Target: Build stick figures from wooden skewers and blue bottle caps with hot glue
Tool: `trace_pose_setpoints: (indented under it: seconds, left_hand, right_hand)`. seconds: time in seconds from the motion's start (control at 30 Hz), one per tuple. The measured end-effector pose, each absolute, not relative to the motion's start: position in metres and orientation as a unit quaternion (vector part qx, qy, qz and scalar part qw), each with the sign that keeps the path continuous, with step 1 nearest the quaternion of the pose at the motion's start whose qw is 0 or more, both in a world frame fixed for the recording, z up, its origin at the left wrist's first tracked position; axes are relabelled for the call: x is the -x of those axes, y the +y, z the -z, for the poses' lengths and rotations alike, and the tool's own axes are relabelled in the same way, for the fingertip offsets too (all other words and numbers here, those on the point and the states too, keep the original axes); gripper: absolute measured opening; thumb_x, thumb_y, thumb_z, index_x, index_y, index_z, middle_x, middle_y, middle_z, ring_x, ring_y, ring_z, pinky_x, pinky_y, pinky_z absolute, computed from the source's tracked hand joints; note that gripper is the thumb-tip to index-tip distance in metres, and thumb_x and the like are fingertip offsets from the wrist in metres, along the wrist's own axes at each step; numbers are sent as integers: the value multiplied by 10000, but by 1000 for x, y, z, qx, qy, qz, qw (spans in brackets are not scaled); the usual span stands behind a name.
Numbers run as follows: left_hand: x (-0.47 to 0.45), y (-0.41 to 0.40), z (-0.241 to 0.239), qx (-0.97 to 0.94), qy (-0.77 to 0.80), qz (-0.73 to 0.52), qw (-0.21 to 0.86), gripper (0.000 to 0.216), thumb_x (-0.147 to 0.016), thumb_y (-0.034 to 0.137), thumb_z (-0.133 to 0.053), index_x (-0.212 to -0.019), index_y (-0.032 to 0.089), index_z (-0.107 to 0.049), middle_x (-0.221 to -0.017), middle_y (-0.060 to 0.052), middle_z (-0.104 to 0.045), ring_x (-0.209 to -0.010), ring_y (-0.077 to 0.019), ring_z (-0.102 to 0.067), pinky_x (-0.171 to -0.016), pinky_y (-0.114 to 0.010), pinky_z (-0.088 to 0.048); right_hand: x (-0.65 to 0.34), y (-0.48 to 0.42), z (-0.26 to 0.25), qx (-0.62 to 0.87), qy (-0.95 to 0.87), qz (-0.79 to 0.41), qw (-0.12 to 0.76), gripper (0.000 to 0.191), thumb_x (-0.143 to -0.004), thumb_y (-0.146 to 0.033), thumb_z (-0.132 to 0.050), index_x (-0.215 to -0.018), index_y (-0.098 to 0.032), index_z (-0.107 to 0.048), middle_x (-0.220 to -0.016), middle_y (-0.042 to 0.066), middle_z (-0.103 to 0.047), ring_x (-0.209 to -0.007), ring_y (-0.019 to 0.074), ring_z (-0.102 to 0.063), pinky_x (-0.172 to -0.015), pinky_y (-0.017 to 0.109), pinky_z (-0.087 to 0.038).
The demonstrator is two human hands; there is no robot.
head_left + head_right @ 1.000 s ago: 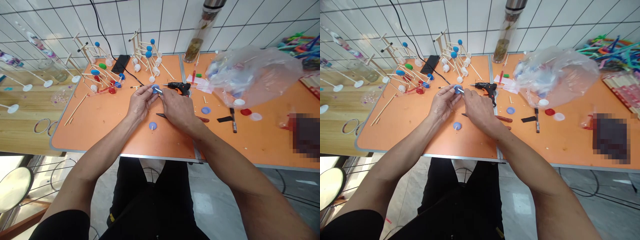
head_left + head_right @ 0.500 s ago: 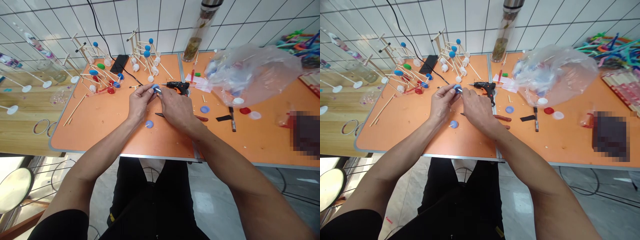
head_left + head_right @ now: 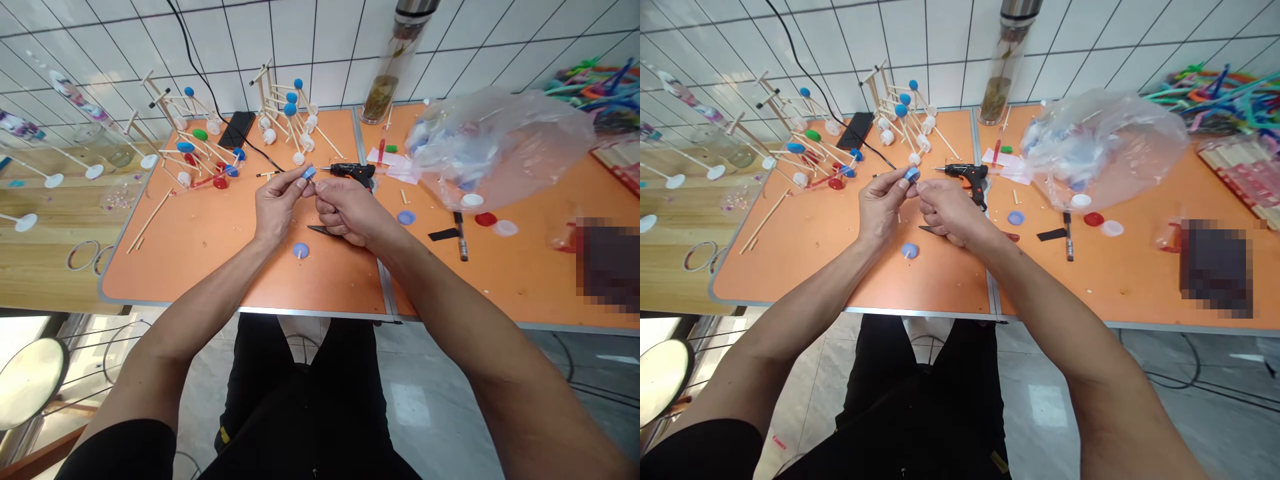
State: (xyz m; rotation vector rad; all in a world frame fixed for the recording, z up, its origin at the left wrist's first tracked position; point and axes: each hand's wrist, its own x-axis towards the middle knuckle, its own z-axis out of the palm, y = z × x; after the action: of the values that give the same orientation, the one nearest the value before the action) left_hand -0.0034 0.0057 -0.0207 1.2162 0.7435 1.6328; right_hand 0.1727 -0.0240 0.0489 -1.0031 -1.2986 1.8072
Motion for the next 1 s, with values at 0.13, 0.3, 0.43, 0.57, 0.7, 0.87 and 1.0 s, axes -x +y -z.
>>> trace_pose_setpoints:
  seconds: [0.13,0.3,0.43,0.57,0.7,0.87,1.0]
  left_hand:
    - [5,5,15,-479,314,-668,475,379,-794,555,-1059,-1068,319,-944,-1227,-42,-897,-1280,-303,-826,-1175,-492,-644]
    - [4,3,15,-437,344,-656,510,298,-813,402,-1066,-1044,265,-938,-1101,-62,-899,-1206,-298,-850,-1161,-506,-653]
    - [0,3,20,-403,362,-656,526,250,-808,340,-1060,-1012,264,-936,-1114,-53,-906,-1180,-279,-860,-1191,-499,-646]
    - [-3,3,24,-401,377,-652,521,238,-826,341,-1047,-1026,275,-936,-1129,-47,-912,-1211,-275,-857,-1213,-494,-639]
    - [-2,2,22,-412,374,-650,517,242,-834,359,-1041,-1038,282,-935,-1155,-49,-912,-1232,-275,-852,-1201,-487,-648]
    - [0,-1,16,-442,365,-644,507,275,-827,382,-1054,-1042,255,-940,-1053,-59,-901,-1198,-284,-858,-1185,-481,-641]
    - [2,-2,11,-471,346,-646,491,359,-781,517,-1069,-1038,299,-944,-1133,-40,-913,-1186,-275,-856,-1149,-458,-663]
  right_hand:
    - [-179,-18,-60,319,-433,-793,286,133,-1139,-303,-513,-1077,-226,-601,-679,-123,-280,-525,92,-40,-438,187,-90]
    - [-170,-19,-46,454,-617,-559,319,247,-1170,-353,-442,-1073,-223,-628,-710,-59,-428,-534,130,-285,-502,241,-254]
    - [-156,-31,-33,577,-774,-135,221,327,-1180,-290,-401,-1266,-167,-692,-1122,170,-769,-901,288,-708,-781,379,-499]
    - [-151,-38,-31,610,-781,-13,137,433,-1161,-195,-323,-1418,-142,-667,-1284,255,-778,-1054,367,-780,-870,434,-520]
    - [-155,-33,-37,583,-769,-138,223,324,-1175,-312,-406,-1218,-190,-703,-1087,180,-782,-983,333,-730,-841,413,-525]
    - [-170,-24,-48,460,-604,-552,346,189,-1111,-380,-551,-991,-248,-613,-693,-49,-443,-554,148,-344,-510,244,-316]
    - [-183,-21,-59,345,-431,-785,280,146,-1126,-327,-523,-1036,-234,-590,-657,-129,-251,-513,98,-34,-430,182,-101]
